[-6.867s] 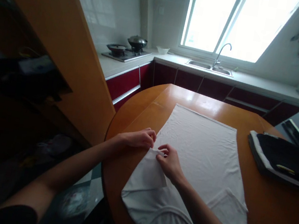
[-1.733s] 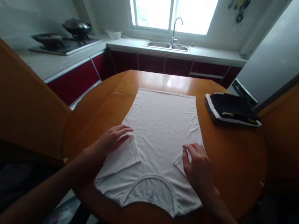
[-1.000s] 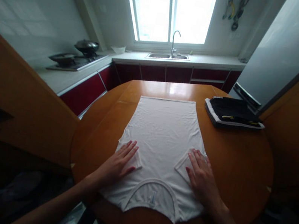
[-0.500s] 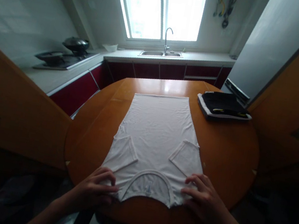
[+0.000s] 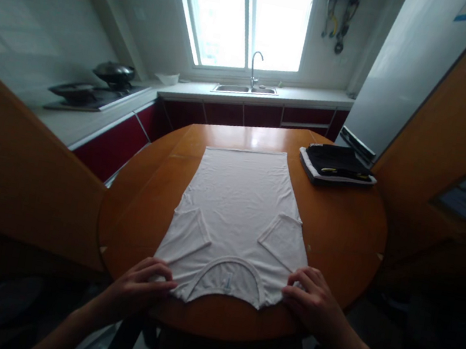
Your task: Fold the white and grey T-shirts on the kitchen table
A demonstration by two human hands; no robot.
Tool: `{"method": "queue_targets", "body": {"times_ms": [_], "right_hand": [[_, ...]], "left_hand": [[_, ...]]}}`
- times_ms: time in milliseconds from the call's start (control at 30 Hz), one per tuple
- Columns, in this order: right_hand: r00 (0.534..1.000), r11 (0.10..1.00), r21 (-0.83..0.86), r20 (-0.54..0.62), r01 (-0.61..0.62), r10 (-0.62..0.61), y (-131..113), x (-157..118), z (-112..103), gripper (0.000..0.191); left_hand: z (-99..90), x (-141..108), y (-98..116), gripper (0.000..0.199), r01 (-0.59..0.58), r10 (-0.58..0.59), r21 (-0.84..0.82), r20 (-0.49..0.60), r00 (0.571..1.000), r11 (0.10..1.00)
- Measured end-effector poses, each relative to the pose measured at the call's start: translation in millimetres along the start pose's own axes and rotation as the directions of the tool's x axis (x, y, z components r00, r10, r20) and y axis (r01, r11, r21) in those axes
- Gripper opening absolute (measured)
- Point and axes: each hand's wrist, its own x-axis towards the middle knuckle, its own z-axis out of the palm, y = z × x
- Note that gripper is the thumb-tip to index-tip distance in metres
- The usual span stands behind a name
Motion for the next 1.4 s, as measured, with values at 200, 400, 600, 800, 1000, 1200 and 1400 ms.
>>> {"method": "queue_targets", "body": {"times_ms": [200,400,600,800,1000,1200,1400], "right_hand": [[0.999,0.999,-0.046,-0.043,0.016,-0.018,-2,1,-3,0.016],[0.997,0.998,-0.023,-0.052,0.053,-0.054,3,-1,2,0.016],[0.999,0.996,0.075,-0.001,0.043,-0.043,1,2,-3,0.018],[0.996,0.979,0.2,0.086,-0.042,0.025,-9,8,-22,0.025],[0.979,0.922,0.356,0.184,-0.153,0.092,-1,30,-37,0.021],[0.937,0.84,0.447,0.296,-0.307,0.185,25,84,-53,0.024],[0.875,0.784,0.429,0.392,-0.448,0.285,77,140,-33,0.031]], "left_hand": [[-3.8,-5,2,0.022,-0.008,0.012,0.113,-0.041,0.999,0.994],[-7.6,-1,2,0.016,-0.022,0.02,0.038,0.056,0.998,0.999],[-6.7,5,7,0.016,-0.015,0.016,-0.023,0.062,0.998,1.0],[-4.7,-3,9,0.017,0.015,-0.013,-0.061,0.026,1.0,0.998],[-17.2,13,-2,0.016,0.061,-0.066,-0.153,-0.028,0.997,0.986],[-43.2,59,-36,0.019,0.268,-0.258,-0.211,0.073,0.963,0.94],[-42.5,101,-91,0.023,0.419,-0.399,-0.21,0.133,0.907,0.883]]}}
